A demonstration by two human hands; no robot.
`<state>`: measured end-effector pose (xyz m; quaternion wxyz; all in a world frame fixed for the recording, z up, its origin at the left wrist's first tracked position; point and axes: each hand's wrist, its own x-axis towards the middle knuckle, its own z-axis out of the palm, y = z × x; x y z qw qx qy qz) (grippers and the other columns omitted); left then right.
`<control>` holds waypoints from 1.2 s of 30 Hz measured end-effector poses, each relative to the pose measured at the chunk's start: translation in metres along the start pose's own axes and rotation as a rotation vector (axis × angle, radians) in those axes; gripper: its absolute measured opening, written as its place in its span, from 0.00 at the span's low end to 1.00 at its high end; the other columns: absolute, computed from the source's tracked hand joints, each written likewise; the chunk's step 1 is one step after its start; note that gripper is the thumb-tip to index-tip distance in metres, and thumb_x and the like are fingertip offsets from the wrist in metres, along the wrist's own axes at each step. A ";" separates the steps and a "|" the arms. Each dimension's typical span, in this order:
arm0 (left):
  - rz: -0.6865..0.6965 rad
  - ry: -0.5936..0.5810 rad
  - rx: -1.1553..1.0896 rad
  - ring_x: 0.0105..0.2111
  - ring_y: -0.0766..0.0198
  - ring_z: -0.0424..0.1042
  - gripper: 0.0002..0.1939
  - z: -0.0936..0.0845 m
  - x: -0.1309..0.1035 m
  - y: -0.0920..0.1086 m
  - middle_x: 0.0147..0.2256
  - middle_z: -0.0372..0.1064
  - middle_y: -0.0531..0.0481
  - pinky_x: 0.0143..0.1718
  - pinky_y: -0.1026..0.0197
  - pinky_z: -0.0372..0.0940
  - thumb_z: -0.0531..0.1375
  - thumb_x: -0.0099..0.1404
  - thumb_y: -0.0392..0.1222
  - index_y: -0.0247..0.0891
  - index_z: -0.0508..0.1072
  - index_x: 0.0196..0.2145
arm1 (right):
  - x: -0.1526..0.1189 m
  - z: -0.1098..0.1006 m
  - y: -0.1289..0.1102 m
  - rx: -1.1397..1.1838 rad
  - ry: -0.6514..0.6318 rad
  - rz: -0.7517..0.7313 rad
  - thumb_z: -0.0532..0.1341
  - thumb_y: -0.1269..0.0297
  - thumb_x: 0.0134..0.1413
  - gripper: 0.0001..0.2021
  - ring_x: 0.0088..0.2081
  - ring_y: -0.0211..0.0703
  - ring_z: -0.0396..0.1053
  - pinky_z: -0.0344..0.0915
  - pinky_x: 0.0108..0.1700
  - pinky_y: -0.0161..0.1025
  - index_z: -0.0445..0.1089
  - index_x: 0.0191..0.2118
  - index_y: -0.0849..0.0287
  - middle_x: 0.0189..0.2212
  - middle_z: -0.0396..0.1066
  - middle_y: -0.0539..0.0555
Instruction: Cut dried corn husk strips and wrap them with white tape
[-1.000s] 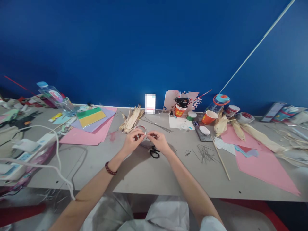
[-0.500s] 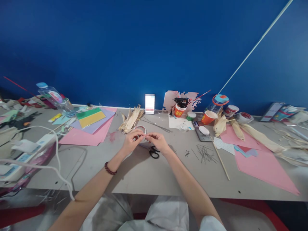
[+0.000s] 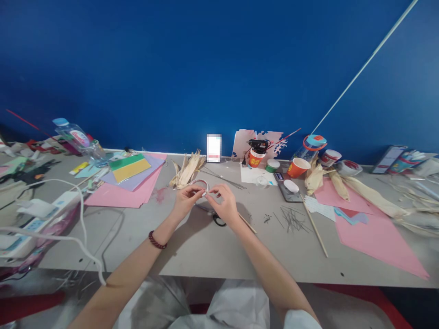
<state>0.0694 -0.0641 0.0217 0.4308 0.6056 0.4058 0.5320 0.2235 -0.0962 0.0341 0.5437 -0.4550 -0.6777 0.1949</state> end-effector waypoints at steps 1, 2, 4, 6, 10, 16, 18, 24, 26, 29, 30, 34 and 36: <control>0.000 0.002 -0.002 0.27 0.66 0.69 0.11 0.000 0.000 0.000 0.29 0.73 0.47 0.26 0.65 0.63 0.63 0.53 0.46 0.35 0.76 0.28 | -0.001 0.000 -0.002 -0.045 -0.005 -0.039 0.61 0.61 0.50 0.06 0.36 0.43 0.66 0.66 0.34 0.38 0.69 0.32 0.57 0.32 0.68 0.55; -0.002 0.001 -0.006 0.26 0.66 0.69 0.11 0.001 -0.001 0.000 0.29 0.73 0.47 0.25 0.65 0.63 0.63 0.53 0.46 0.35 0.76 0.28 | -0.001 0.001 -0.003 -0.078 -0.010 -0.066 0.61 0.62 0.51 0.05 0.37 0.43 0.66 0.66 0.35 0.39 0.70 0.32 0.56 0.32 0.69 0.55; -0.004 -0.007 -0.018 0.26 0.66 0.70 0.11 0.002 -0.002 0.000 0.29 0.73 0.47 0.25 0.65 0.63 0.63 0.53 0.47 0.35 0.76 0.28 | -0.003 0.001 -0.003 -0.123 -0.005 -0.094 0.60 0.62 0.52 0.04 0.37 0.44 0.67 0.66 0.36 0.40 0.71 0.32 0.55 0.33 0.69 0.55; -0.003 -0.009 -0.022 0.27 0.66 0.69 0.11 0.002 -0.003 0.001 0.29 0.73 0.46 0.25 0.65 0.63 0.63 0.53 0.47 0.35 0.76 0.29 | -0.004 0.002 -0.002 -0.146 0.018 -0.109 0.58 0.64 0.53 0.04 0.37 0.44 0.67 0.66 0.37 0.41 0.71 0.32 0.55 0.32 0.70 0.55; -0.005 -0.011 -0.028 0.25 0.67 0.68 0.10 0.004 -0.004 0.002 0.29 0.73 0.47 0.24 0.65 0.61 0.63 0.53 0.46 0.35 0.75 0.29 | -0.005 0.003 -0.002 -0.150 0.050 -0.123 0.57 0.66 0.54 0.05 0.34 0.43 0.67 0.66 0.35 0.40 0.70 0.32 0.56 0.31 0.70 0.54; -0.039 -0.039 -0.103 0.27 0.68 0.68 0.11 0.006 -0.006 0.005 0.30 0.71 0.48 0.24 0.67 0.61 0.64 0.53 0.45 0.35 0.73 0.31 | -0.007 0.004 -0.003 -0.156 0.069 -0.134 0.55 0.68 0.55 0.06 0.32 0.41 0.67 0.66 0.35 0.40 0.70 0.34 0.55 0.31 0.70 0.54; -0.051 -0.054 -0.132 0.28 0.67 0.69 0.12 0.006 -0.007 0.007 0.32 0.71 0.47 0.24 0.67 0.62 0.63 0.53 0.46 0.36 0.73 0.33 | -0.007 0.003 -0.002 -0.157 0.076 -0.128 0.55 0.68 0.55 0.07 0.32 0.41 0.67 0.67 0.36 0.40 0.70 0.34 0.55 0.31 0.70 0.54; 0.047 -0.082 -0.006 0.34 0.64 0.70 0.11 0.006 -0.009 0.011 0.35 0.71 0.45 0.28 0.66 0.63 0.62 0.55 0.45 0.37 0.74 0.35 | -0.009 0.003 0.002 -0.182 0.109 -0.144 0.55 0.69 0.55 0.07 0.33 0.42 0.67 0.67 0.38 0.41 0.70 0.34 0.55 0.32 0.70 0.54; 0.117 -0.061 0.063 0.34 0.64 0.70 0.09 0.006 -0.009 0.010 0.35 0.71 0.46 0.27 0.66 0.63 0.62 0.56 0.45 0.37 0.75 0.33 | -0.009 0.003 0.002 -0.196 0.101 -0.157 0.55 0.69 0.55 0.07 0.35 0.43 0.67 0.67 0.39 0.41 0.70 0.35 0.54 0.32 0.70 0.55; 0.193 -0.040 0.108 0.33 0.64 0.69 0.08 0.006 -0.009 0.009 0.33 0.71 0.46 0.26 0.65 0.62 0.60 0.58 0.44 0.37 0.75 0.31 | -0.010 0.003 0.002 -0.210 0.085 -0.179 0.55 0.70 0.55 0.07 0.36 0.43 0.67 0.67 0.39 0.42 0.69 0.35 0.54 0.32 0.70 0.54; 0.206 -0.037 0.116 0.33 0.64 0.69 0.08 0.006 -0.009 0.009 0.33 0.71 0.46 0.26 0.65 0.62 0.60 0.58 0.44 0.37 0.76 0.31 | -0.010 0.003 0.002 -0.211 0.083 -0.184 0.55 0.71 0.55 0.08 0.37 0.43 0.67 0.67 0.40 0.42 0.69 0.36 0.54 0.33 0.70 0.54; 0.228 -0.029 0.137 0.31 0.65 0.69 0.07 0.006 -0.010 0.010 0.32 0.71 0.46 0.25 0.66 0.62 0.59 0.59 0.42 0.38 0.76 0.32 | -0.010 0.003 0.004 -0.228 0.078 -0.184 0.55 0.71 0.55 0.08 0.37 0.44 0.67 0.66 0.40 0.42 0.69 0.36 0.54 0.33 0.71 0.54; 0.233 -0.025 0.150 0.30 0.66 0.69 0.08 0.006 -0.010 0.011 0.32 0.71 0.47 0.24 0.66 0.62 0.58 0.60 0.42 0.38 0.76 0.32 | -0.010 0.003 0.005 -0.242 0.078 -0.185 0.55 0.71 0.55 0.08 0.37 0.44 0.67 0.66 0.40 0.42 0.69 0.36 0.54 0.32 0.71 0.54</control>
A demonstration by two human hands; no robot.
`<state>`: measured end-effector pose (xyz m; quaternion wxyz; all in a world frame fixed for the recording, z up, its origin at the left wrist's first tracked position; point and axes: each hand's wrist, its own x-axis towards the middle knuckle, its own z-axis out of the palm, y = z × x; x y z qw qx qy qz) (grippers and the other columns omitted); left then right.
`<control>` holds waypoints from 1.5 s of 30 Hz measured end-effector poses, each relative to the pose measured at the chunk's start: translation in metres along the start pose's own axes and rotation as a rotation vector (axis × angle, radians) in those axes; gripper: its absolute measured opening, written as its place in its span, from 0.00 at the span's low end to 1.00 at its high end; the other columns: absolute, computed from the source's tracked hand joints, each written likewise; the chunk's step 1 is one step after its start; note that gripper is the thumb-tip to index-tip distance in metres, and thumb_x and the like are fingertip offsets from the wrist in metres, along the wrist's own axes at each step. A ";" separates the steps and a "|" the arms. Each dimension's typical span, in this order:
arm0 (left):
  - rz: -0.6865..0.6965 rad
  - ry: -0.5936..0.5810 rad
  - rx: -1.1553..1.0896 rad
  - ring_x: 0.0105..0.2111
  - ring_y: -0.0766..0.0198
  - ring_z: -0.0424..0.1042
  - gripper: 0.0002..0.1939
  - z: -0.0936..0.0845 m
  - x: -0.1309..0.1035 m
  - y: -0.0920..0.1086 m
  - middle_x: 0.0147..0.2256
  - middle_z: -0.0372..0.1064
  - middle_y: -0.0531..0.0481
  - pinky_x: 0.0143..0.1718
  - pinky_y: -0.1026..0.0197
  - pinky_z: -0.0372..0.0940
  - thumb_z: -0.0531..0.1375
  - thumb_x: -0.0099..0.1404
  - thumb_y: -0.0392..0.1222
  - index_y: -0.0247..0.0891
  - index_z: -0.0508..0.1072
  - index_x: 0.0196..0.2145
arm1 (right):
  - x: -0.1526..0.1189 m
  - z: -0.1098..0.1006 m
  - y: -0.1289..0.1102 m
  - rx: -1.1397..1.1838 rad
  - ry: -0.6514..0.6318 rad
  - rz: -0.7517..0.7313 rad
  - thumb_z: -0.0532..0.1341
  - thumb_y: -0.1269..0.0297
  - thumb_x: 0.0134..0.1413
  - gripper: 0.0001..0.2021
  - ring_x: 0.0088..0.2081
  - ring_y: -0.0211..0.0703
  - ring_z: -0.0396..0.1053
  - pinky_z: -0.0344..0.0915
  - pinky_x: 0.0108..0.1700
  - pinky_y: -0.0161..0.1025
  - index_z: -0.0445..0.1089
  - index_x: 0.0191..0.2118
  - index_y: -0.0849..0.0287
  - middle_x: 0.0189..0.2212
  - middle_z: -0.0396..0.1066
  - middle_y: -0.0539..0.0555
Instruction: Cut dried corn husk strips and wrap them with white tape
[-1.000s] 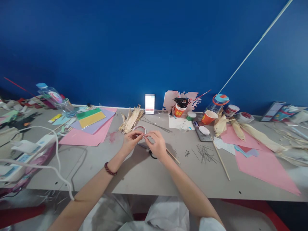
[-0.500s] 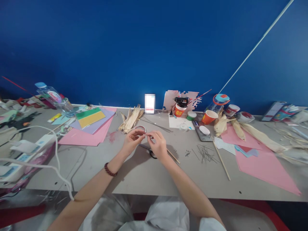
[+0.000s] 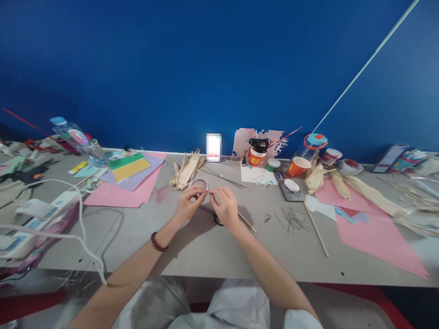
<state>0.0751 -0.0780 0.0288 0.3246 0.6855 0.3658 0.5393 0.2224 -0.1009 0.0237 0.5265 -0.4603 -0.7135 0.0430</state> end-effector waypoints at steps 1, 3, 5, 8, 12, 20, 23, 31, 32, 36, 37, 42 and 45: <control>0.003 0.002 0.006 0.30 0.66 0.69 0.08 0.000 0.000 0.000 0.32 0.71 0.47 0.24 0.66 0.62 0.58 0.60 0.42 0.38 0.76 0.32 | 0.000 0.000 0.000 -0.005 0.001 -0.002 0.55 0.70 0.55 0.07 0.37 0.44 0.67 0.66 0.40 0.42 0.69 0.36 0.54 0.32 0.71 0.54; 0.009 0.006 0.016 0.30 0.66 0.68 0.08 0.000 -0.001 0.001 0.32 0.71 0.47 0.24 0.65 0.62 0.58 0.60 0.41 0.38 0.76 0.32 | 0.000 0.000 0.000 -0.012 0.007 -0.005 0.55 0.70 0.55 0.07 0.37 0.44 0.67 0.65 0.40 0.42 0.69 0.35 0.54 0.33 0.71 0.54; 0.017 0.012 0.028 0.29 0.66 0.68 0.08 0.000 -0.002 0.001 0.32 0.71 0.47 0.24 0.66 0.62 0.58 0.60 0.41 0.37 0.76 0.32 | 0.000 0.000 0.000 -0.020 0.009 -0.010 0.55 0.70 0.55 0.06 0.37 0.44 0.67 0.65 0.40 0.42 0.69 0.34 0.54 0.33 0.70 0.54; 0.032 0.024 0.045 0.28 0.68 0.67 0.07 0.000 -0.002 -0.001 0.31 0.71 0.47 0.24 0.66 0.61 0.58 0.60 0.40 0.37 0.75 0.31 | 0.000 0.000 -0.001 -0.036 0.009 -0.027 0.56 0.69 0.55 0.06 0.36 0.44 0.67 0.65 0.40 0.41 0.69 0.34 0.54 0.32 0.70 0.54; 0.047 0.032 0.046 0.27 0.69 0.67 0.06 0.001 -0.003 -0.003 0.31 0.70 0.48 0.24 0.67 0.61 0.58 0.60 0.38 0.37 0.75 0.30 | 0.002 0.000 -0.002 -0.068 0.033 -0.067 0.57 0.70 0.54 0.05 0.36 0.42 0.66 0.66 0.39 0.41 0.70 0.34 0.56 0.32 0.70 0.54; 0.085 0.052 0.131 0.26 0.69 0.66 0.06 0.002 -0.006 -0.003 0.30 0.70 0.49 0.23 0.67 0.60 0.57 0.59 0.37 0.37 0.75 0.30 | 0.003 -0.001 -0.003 -0.131 0.033 -0.099 0.56 0.71 0.55 0.06 0.35 0.42 0.67 0.66 0.40 0.41 0.70 0.34 0.56 0.31 0.70 0.54; 0.105 0.051 0.170 0.26 0.70 0.66 0.06 0.001 -0.006 -0.002 0.30 0.70 0.49 0.22 0.67 0.60 0.57 0.59 0.36 0.37 0.74 0.31 | 0.002 -0.001 -0.001 -0.154 0.032 -0.104 0.57 0.71 0.55 0.06 0.36 0.42 0.67 0.65 0.40 0.40 0.71 0.34 0.56 0.31 0.70 0.54; 0.143 0.044 0.227 0.27 0.69 0.67 0.06 0.002 -0.006 -0.001 0.29 0.70 0.49 0.23 0.67 0.60 0.56 0.60 0.36 0.37 0.74 0.31 | 0.001 0.000 0.000 -0.164 0.055 -0.108 0.57 0.70 0.55 0.07 0.36 0.42 0.67 0.66 0.39 0.39 0.72 0.35 0.56 0.31 0.69 0.54; 0.142 0.047 0.227 0.27 0.69 0.67 0.06 0.002 -0.006 0.000 0.29 0.70 0.49 0.23 0.67 0.60 0.56 0.60 0.36 0.37 0.74 0.31 | 0.001 0.000 0.000 -0.165 0.054 -0.107 0.57 0.71 0.55 0.06 0.36 0.42 0.67 0.66 0.39 0.39 0.72 0.35 0.56 0.31 0.69 0.54; 0.133 0.048 0.223 0.27 0.69 0.67 0.06 0.002 -0.006 -0.001 0.30 0.70 0.49 0.23 0.67 0.60 0.57 0.59 0.36 0.37 0.74 0.31 | 0.001 0.000 0.000 -0.169 0.053 -0.120 0.57 0.71 0.55 0.06 0.35 0.42 0.67 0.66 0.39 0.39 0.72 0.34 0.56 0.31 0.69 0.54; 0.131 0.046 0.225 0.27 0.69 0.67 0.06 0.002 -0.006 -0.001 0.30 0.70 0.49 0.23 0.67 0.60 0.57 0.59 0.36 0.37 0.74 0.31 | 0.001 0.000 0.000 -0.173 0.051 -0.126 0.57 0.71 0.55 0.07 0.35 0.42 0.67 0.66 0.39 0.39 0.71 0.34 0.56 0.31 0.69 0.54; 0.143 0.040 0.229 0.27 0.68 0.67 0.06 0.002 -0.006 -0.002 0.30 0.70 0.49 0.23 0.67 0.60 0.56 0.59 0.36 0.38 0.74 0.31 | 0.003 0.000 0.000 -0.212 0.002 -0.155 0.55 0.70 0.56 0.06 0.36 0.43 0.66 0.65 0.39 0.40 0.69 0.35 0.56 0.32 0.69 0.55; 0.141 0.029 0.223 0.28 0.68 0.67 0.05 0.001 -0.007 -0.004 0.30 0.70 0.49 0.25 0.66 0.61 0.57 0.59 0.35 0.38 0.74 0.31 | 0.003 -0.001 0.001 -0.244 -0.036 -0.151 0.55 0.70 0.56 0.06 0.37 0.43 0.66 0.64 0.40 0.40 0.68 0.36 0.57 0.32 0.69 0.55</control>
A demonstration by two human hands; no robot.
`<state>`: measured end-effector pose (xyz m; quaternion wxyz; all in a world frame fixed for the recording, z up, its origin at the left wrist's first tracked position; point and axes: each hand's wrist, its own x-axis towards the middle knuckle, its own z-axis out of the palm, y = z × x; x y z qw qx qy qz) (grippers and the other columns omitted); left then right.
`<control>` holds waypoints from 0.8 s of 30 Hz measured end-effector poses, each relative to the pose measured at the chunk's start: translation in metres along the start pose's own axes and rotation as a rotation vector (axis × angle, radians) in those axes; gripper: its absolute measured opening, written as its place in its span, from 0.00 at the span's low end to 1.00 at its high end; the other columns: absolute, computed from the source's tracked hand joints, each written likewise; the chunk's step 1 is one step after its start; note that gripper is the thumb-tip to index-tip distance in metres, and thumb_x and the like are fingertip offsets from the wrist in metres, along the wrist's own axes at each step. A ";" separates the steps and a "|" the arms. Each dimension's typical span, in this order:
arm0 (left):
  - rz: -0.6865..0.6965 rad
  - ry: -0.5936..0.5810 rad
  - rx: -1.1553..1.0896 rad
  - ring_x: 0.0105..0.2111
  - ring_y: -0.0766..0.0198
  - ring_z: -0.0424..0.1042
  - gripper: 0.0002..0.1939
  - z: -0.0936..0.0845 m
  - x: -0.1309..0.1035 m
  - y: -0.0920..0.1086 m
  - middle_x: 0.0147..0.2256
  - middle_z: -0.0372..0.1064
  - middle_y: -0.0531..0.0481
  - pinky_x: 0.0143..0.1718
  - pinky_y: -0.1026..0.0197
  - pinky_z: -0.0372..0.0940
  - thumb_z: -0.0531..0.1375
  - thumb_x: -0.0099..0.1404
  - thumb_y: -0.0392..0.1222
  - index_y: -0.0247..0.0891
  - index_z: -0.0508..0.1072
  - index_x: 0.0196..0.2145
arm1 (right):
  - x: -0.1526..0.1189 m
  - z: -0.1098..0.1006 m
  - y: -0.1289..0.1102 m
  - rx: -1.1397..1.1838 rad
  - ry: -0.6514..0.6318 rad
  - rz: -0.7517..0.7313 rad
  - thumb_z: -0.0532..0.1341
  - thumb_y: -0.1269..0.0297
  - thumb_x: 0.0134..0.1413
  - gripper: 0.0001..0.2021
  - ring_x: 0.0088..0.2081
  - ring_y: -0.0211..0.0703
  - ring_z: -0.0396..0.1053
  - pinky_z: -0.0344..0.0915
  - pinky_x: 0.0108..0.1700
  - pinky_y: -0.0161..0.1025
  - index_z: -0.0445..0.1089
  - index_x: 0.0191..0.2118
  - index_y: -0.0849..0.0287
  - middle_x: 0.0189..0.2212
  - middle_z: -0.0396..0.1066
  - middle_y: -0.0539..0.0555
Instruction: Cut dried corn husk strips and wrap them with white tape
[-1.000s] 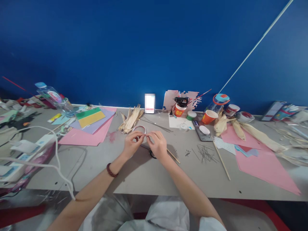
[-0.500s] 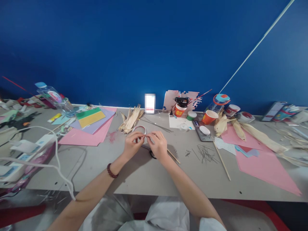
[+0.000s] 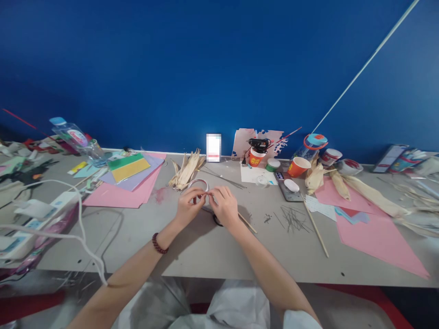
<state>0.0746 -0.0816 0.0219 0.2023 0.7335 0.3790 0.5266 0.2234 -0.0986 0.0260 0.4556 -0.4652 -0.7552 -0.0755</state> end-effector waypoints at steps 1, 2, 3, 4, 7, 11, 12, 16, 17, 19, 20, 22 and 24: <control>-0.002 -0.004 -0.002 0.28 0.68 0.67 0.05 0.000 0.000 -0.001 0.30 0.70 0.49 0.25 0.66 0.62 0.57 0.59 0.35 0.38 0.74 0.31 | 0.000 0.000 0.000 -0.006 -0.009 0.002 0.55 0.70 0.56 0.05 0.37 0.43 0.66 0.64 0.40 0.40 0.68 0.35 0.57 0.32 0.69 0.55; -0.003 -0.007 -0.004 0.29 0.68 0.67 0.06 0.000 -0.001 -0.001 0.31 0.70 0.49 0.26 0.66 0.62 0.57 0.59 0.36 0.38 0.74 0.31 | 0.000 0.000 0.000 -0.010 -0.015 0.005 0.55 0.70 0.56 0.05 0.37 0.43 0.65 0.64 0.40 0.40 0.68 0.35 0.57 0.32 0.69 0.55; -0.004 -0.010 -0.005 0.29 0.67 0.67 0.06 0.000 -0.001 -0.002 0.31 0.70 0.49 0.26 0.66 0.63 0.57 0.59 0.36 0.38 0.74 0.32 | 0.000 0.000 0.001 -0.011 -0.020 0.009 0.55 0.70 0.56 0.05 0.37 0.43 0.65 0.64 0.41 0.40 0.67 0.35 0.57 0.32 0.69 0.55; -0.005 -0.012 -0.004 0.29 0.67 0.68 0.06 0.000 -0.001 -0.002 0.31 0.70 0.49 0.27 0.65 0.63 0.57 0.59 0.36 0.38 0.74 0.32 | 0.000 0.000 0.001 -0.009 -0.024 0.012 0.55 0.70 0.56 0.05 0.37 0.43 0.65 0.64 0.41 0.40 0.67 0.35 0.57 0.32 0.69 0.54; -0.007 -0.015 -0.002 0.29 0.67 0.68 0.06 0.000 -0.001 -0.002 0.31 0.70 0.49 0.28 0.65 0.63 0.56 0.59 0.37 0.38 0.74 0.31 | -0.001 0.000 0.001 -0.004 -0.036 0.013 0.54 0.69 0.57 0.05 0.37 0.43 0.65 0.64 0.41 0.40 0.67 0.35 0.57 0.32 0.69 0.54; -0.010 -0.021 -0.001 0.29 0.67 0.67 0.06 0.000 0.000 -0.001 0.30 0.70 0.49 0.26 0.66 0.62 0.56 0.59 0.37 0.38 0.73 0.30 | 0.000 0.000 0.000 -0.010 -0.034 0.008 0.55 0.70 0.56 0.05 0.37 0.43 0.65 0.64 0.39 0.39 0.67 0.34 0.57 0.32 0.69 0.54; -0.012 -0.023 0.000 0.29 0.67 0.67 0.06 0.000 0.000 -0.001 0.30 0.69 0.49 0.26 0.66 0.61 0.56 0.59 0.37 0.37 0.73 0.29 | 0.000 0.000 -0.001 -0.011 -0.034 0.007 0.55 0.70 0.56 0.04 0.36 0.43 0.65 0.64 0.39 0.39 0.67 0.34 0.57 0.32 0.69 0.54; -0.028 -0.033 0.000 0.28 0.68 0.66 0.05 0.000 0.001 -0.001 0.29 0.69 0.49 0.25 0.66 0.60 0.56 0.58 0.36 0.37 0.72 0.28 | 0.000 0.000 0.000 -0.006 -0.038 0.006 0.55 0.70 0.56 0.04 0.36 0.43 0.66 0.64 0.40 0.39 0.66 0.33 0.57 0.31 0.69 0.54; -0.029 -0.033 -0.001 0.28 0.68 0.66 0.05 0.000 0.001 -0.001 0.29 0.69 0.49 0.24 0.66 0.60 0.56 0.58 0.35 0.37 0.72 0.28 | 0.000 0.000 0.000 -0.005 -0.038 0.006 0.55 0.70 0.56 0.04 0.36 0.43 0.66 0.64 0.40 0.39 0.66 0.33 0.57 0.31 0.69 0.54; -0.036 -0.028 -0.009 0.27 0.68 0.66 0.05 0.001 0.001 -0.001 0.29 0.69 0.50 0.24 0.67 0.59 0.56 0.58 0.35 0.37 0.72 0.28 | 0.000 0.000 0.000 -0.007 -0.033 0.003 0.55 0.70 0.55 0.04 0.36 0.42 0.65 0.64 0.40 0.39 0.66 0.32 0.56 0.31 0.69 0.54; -0.045 -0.027 -0.019 0.27 0.69 0.65 0.05 0.001 0.001 0.000 0.29 0.70 0.50 0.24 0.67 0.59 0.56 0.58 0.35 0.37 0.72 0.28 | 0.000 0.000 0.000 -0.010 -0.027 -0.001 0.55 0.70 0.55 0.04 0.35 0.42 0.65 0.64 0.39 0.39 0.66 0.32 0.56 0.31 0.69 0.53; -0.075 -0.022 -0.048 0.26 0.69 0.65 0.04 0.002 0.002 0.001 0.29 0.70 0.50 0.23 0.67 0.59 0.57 0.58 0.35 0.37 0.72 0.28 | 0.000 -0.001 0.000 -0.021 -0.012 -0.015 0.55 0.71 0.55 0.04 0.35 0.42 0.65 0.64 0.39 0.39 0.67 0.32 0.57 0.31 0.69 0.53; -0.106 -0.015 -0.081 0.26 0.69 0.66 0.04 0.002 0.002 0.002 0.28 0.70 0.50 0.23 0.68 0.59 0.57 0.57 0.35 0.36 0.72 0.27 | 0.000 -0.001 -0.001 -0.033 0.006 -0.034 0.56 0.71 0.55 0.04 0.35 0.42 0.65 0.64 0.39 0.39 0.67 0.31 0.57 0.30 0.69 0.53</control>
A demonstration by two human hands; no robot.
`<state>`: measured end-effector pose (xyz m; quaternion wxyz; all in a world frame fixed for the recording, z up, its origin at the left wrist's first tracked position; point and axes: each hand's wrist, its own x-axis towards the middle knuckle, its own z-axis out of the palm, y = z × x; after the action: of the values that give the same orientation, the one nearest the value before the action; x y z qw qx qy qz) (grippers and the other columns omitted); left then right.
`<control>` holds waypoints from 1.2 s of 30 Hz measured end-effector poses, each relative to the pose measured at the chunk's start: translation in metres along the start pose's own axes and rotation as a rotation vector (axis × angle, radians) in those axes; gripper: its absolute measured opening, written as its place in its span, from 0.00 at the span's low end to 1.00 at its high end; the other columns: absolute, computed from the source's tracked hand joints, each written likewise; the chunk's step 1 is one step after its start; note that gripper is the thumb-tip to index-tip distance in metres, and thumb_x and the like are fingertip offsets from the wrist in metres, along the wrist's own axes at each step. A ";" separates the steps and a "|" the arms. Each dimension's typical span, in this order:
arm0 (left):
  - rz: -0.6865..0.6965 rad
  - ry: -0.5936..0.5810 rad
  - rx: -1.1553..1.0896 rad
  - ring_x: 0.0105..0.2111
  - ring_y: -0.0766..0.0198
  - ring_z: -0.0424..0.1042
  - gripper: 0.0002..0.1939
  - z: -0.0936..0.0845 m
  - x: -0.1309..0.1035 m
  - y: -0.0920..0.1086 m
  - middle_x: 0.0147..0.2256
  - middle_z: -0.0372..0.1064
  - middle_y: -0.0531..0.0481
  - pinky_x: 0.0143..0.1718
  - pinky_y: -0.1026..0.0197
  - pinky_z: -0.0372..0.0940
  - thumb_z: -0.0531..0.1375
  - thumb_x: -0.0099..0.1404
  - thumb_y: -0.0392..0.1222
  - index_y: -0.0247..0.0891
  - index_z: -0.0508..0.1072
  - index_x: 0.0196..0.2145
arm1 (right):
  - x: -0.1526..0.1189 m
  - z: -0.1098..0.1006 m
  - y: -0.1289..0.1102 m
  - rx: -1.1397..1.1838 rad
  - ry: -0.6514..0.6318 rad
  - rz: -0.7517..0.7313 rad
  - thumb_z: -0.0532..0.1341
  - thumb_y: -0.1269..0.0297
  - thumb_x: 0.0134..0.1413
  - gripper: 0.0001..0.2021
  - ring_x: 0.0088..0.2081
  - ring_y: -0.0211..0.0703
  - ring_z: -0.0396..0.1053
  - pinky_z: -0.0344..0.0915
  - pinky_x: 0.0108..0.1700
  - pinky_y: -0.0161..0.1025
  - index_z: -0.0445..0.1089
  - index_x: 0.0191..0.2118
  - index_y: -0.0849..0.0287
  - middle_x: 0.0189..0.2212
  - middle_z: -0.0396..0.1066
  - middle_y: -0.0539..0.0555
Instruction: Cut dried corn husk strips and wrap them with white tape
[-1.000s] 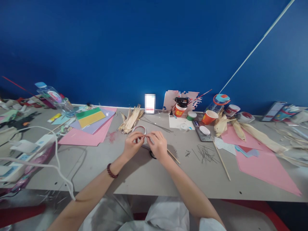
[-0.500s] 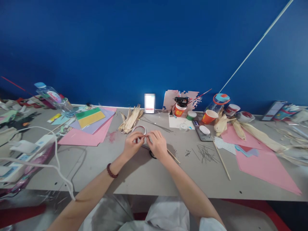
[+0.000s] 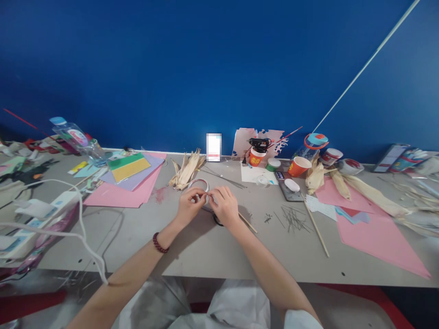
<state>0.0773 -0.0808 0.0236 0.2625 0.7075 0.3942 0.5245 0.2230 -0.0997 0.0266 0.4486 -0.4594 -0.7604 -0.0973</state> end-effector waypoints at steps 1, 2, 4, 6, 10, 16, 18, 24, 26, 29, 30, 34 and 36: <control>-0.011 0.003 -0.014 0.26 0.69 0.66 0.04 0.000 0.000 0.000 0.28 0.70 0.50 0.23 0.68 0.59 0.57 0.57 0.35 0.36 0.72 0.27 | 0.000 0.000 0.000 -0.006 0.008 -0.007 0.56 0.72 0.54 0.04 0.34 0.42 0.65 0.64 0.39 0.39 0.67 0.31 0.57 0.30 0.69 0.53; -0.020 0.006 -0.026 0.25 0.70 0.66 0.04 0.000 0.000 0.001 0.28 0.70 0.50 0.23 0.68 0.59 0.57 0.57 0.35 0.36 0.72 0.26 | 0.000 0.000 -0.001 -0.009 0.016 -0.012 0.56 0.72 0.54 0.05 0.34 0.42 0.65 0.64 0.39 0.38 0.67 0.31 0.57 0.30 0.69 0.53; -0.028 0.011 -0.042 0.25 0.70 0.66 0.04 0.001 0.000 0.001 0.28 0.70 0.50 0.23 0.68 0.59 0.57 0.57 0.35 0.36 0.72 0.26 | 0.000 0.000 -0.001 -0.006 0.029 -0.016 0.56 0.72 0.54 0.05 0.34 0.42 0.65 0.64 0.39 0.38 0.67 0.31 0.57 0.30 0.69 0.54; -0.025 0.018 -0.047 0.26 0.70 0.66 0.04 0.001 -0.001 0.001 0.28 0.70 0.50 0.23 0.68 0.59 0.57 0.57 0.35 0.36 0.72 0.26 | 0.001 0.000 -0.001 0.009 0.043 -0.010 0.57 0.72 0.54 0.04 0.34 0.42 0.65 0.64 0.38 0.38 0.67 0.31 0.57 0.30 0.69 0.54; 0.001 0.023 -0.024 0.26 0.70 0.65 0.04 0.001 -0.001 0.001 0.28 0.69 0.50 0.23 0.68 0.59 0.57 0.58 0.35 0.36 0.72 0.27 | 0.002 -0.001 -0.001 0.043 0.055 0.025 0.57 0.71 0.54 0.04 0.34 0.42 0.65 0.65 0.38 0.39 0.67 0.33 0.57 0.30 0.69 0.54; 0.045 0.019 0.041 0.27 0.69 0.65 0.05 0.000 -0.002 0.000 0.29 0.69 0.50 0.23 0.67 0.58 0.57 0.58 0.34 0.37 0.73 0.29 | 0.000 0.000 -0.001 0.059 0.030 0.047 0.56 0.71 0.54 0.04 0.35 0.42 0.65 0.65 0.39 0.39 0.67 0.33 0.57 0.30 0.69 0.54; 0.048 0.012 0.049 0.26 0.69 0.65 0.04 0.000 -0.002 -0.001 0.29 0.69 0.50 0.23 0.67 0.58 0.57 0.58 0.35 0.37 0.72 0.28 | -0.001 0.000 -0.001 0.048 0.030 0.045 0.56 0.71 0.54 0.04 0.35 0.42 0.65 0.64 0.38 0.39 0.67 0.32 0.56 0.30 0.69 0.53; -0.004 0.011 -0.007 0.25 0.69 0.65 0.04 0.000 0.000 0.002 0.28 0.70 0.50 0.23 0.67 0.59 0.57 0.57 0.35 0.37 0.72 0.26 | -0.003 0.003 0.000 -0.006 0.043 -0.006 0.56 0.71 0.55 0.05 0.35 0.42 0.66 0.64 0.38 0.38 0.68 0.32 0.56 0.30 0.69 0.54; -0.038 0.015 -0.039 0.25 0.69 0.65 0.04 0.000 0.001 0.004 0.27 0.69 0.50 0.22 0.68 0.58 0.57 0.56 0.35 0.36 0.71 0.25 | -0.003 0.003 0.001 -0.036 0.048 -0.034 0.56 0.71 0.55 0.05 0.33 0.41 0.65 0.63 0.37 0.38 0.68 0.32 0.56 0.30 0.69 0.54; -0.089 0.038 -0.082 0.25 0.69 0.66 0.05 0.002 0.002 0.005 0.26 0.69 0.50 0.21 0.68 0.58 0.58 0.55 0.35 0.36 0.71 0.24 | -0.004 0.002 0.002 -0.063 0.042 -0.078 0.56 0.72 0.55 0.05 0.32 0.41 0.65 0.62 0.36 0.38 0.68 0.32 0.56 0.30 0.70 0.54; -0.105 0.046 -0.096 0.25 0.69 0.66 0.04 0.002 0.002 0.005 0.26 0.69 0.50 0.21 0.68 0.58 0.58 0.55 0.35 0.36 0.71 0.24 | -0.005 0.002 0.002 -0.067 0.040 -0.088 0.56 0.72 0.55 0.05 0.32 0.41 0.65 0.62 0.36 0.38 0.68 0.33 0.56 0.31 0.71 0.54; -0.183 0.062 -0.162 0.25 0.69 0.66 0.05 0.006 0.000 0.002 0.26 0.69 0.50 0.21 0.68 0.57 0.59 0.55 0.38 0.35 0.71 0.23 | -0.007 0.003 0.005 -0.080 0.051 -0.110 0.56 0.71 0.56 0.05 0.33 0.40 0.65 0.60 0.37 0.38 0.69 0.33 0.56 0.30 0.70 0.53; -0.240 0.065 -0.197 0.27 0.68 0.67 0.06 0.007 0.000 0.000 0.26 0.70 0.50 0.21 0.68 0.57 0.60 0.54 0.39 0.35 0.71 0.23 | -0.008 0.004 0.007 -0.088 0.052 -0.117 0.56 0.71 0.56 0.05 0.33 0.40 0.65 0.60 0.37 0.38 0.69 0.34 0.56 0.30 0.70 0.53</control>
<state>0.0838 -0.0807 0.0214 0.3785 0.6089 0.4311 0.5479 0.2275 -0.0987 0.0166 0.4413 -0.4307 -0.7690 -0.1686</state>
